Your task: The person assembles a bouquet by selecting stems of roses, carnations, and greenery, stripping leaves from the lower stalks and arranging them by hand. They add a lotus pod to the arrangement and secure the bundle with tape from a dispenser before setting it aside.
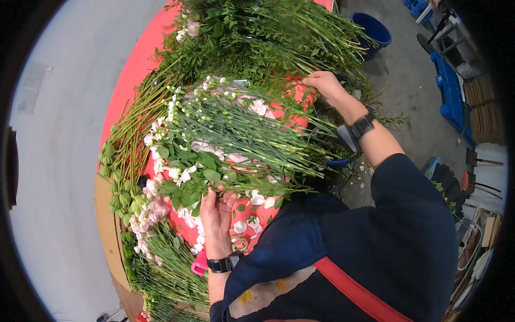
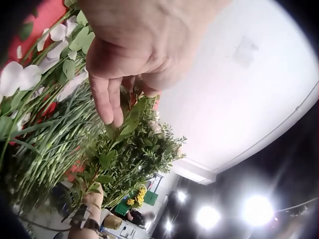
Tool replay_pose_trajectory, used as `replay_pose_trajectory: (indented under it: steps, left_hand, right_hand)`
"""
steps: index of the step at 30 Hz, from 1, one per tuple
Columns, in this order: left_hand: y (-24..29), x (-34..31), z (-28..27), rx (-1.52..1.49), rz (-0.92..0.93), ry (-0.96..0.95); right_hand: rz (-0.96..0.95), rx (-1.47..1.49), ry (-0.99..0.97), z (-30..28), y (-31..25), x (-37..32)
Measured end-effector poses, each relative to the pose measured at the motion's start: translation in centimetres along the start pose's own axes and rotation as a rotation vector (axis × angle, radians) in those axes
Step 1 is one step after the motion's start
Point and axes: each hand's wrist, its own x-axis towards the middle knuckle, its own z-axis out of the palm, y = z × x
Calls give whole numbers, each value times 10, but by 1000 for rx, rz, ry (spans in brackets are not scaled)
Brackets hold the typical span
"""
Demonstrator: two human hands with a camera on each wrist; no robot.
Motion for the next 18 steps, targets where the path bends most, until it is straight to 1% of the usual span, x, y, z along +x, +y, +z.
replay_pose_trajectory:
  steps: [1, 2, 5, 6, 9, 10, 13, 14, 17, 18]
  left_hand:
    - [-1, -1, -2, 1, -4, -9]
    - [-2, -2, -1, -13, -16, -26]
    - [-3, -6, 4, -41, -48, -65]
    - [-2, -7, 5, -41, -57, -70]
    - [2, -14, 2, -39, -66, -67]
    - [3, -17, 0, -40, -65, -61]
    - [3, -24, -9, -44, -72, -60]
    - [3, -26, -11, -47, -75, -63]
    - [4, -32, -14, -24, -80, -48]
    - [4, -33, -17, -26, -85, -53]
  right_hand:
    - [3, 46, -9, -4, -1, -11]
    - [-61, 13, -8, -5, 2, -19]
    - [40, 74, -13, 4, -14, -58]
    - [34, 36, -21, 6, -12, -65]
    - [-10, 9, 132, 12, -13, -87]
    - [-55, -66, 135, 9, -2, -82]
    - [-49, -248, 90, 1, 12, -56]
    - [-116, -456, 84, -3, 18, -42]
    - [-406, -1181, 332, -6, 26, -24]
    - [-494, -1254, 399, 3, 15, -28]
